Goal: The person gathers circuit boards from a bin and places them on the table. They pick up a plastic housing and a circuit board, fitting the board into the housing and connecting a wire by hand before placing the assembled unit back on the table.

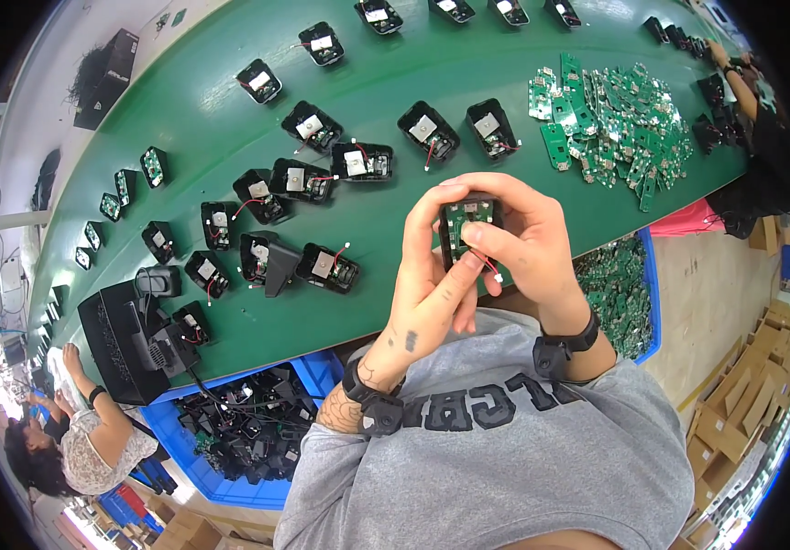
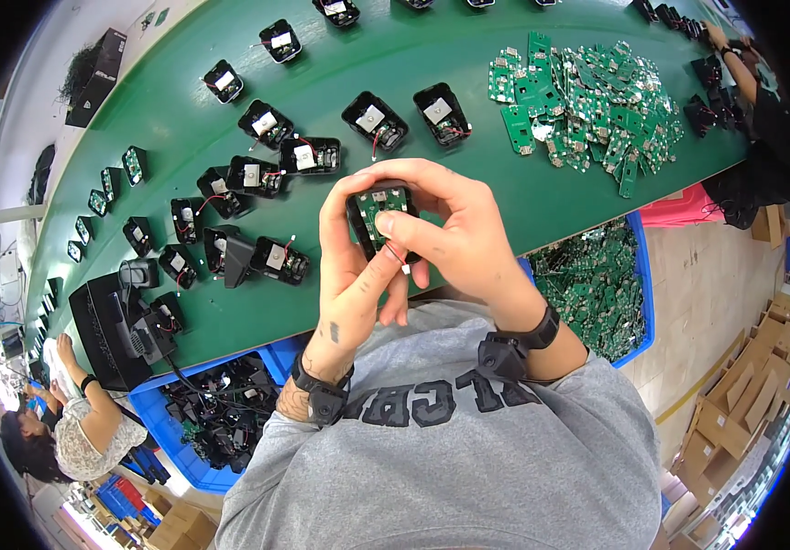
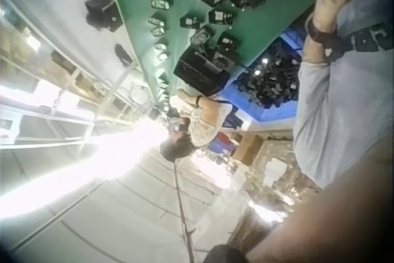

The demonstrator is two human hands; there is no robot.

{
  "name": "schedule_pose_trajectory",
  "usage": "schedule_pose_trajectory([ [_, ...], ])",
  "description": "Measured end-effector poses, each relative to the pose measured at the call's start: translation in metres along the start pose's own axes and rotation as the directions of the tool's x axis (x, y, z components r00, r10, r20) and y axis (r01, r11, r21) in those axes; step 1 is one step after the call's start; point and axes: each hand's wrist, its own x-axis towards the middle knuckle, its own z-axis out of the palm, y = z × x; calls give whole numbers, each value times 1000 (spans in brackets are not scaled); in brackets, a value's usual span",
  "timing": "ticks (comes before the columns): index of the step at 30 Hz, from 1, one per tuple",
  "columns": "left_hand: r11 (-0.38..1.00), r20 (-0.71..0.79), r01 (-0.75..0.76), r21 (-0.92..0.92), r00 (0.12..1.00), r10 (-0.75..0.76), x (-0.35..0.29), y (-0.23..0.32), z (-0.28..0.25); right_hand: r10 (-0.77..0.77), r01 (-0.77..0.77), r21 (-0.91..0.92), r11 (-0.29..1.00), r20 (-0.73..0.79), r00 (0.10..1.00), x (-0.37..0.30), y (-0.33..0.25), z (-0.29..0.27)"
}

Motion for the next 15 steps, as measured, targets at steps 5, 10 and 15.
schedule_pose_trajectory([
  [5, 999, -82, -8, -35, 997, 5, 3, 5, 1, -424, 423, -298, 856, 62, 903, 8, 6, -18],
  [10, 979, -135, -182, 92, 972, 193, 12, -6, 2, -645, 580, -578, 574, 118, 755, -2, 13, -5],
  [15, 979, -71, -176, 105, 980, 183, 6, -10, 1, -619, 533, -490, 690, -16, 786, 4, 20, 7],
])
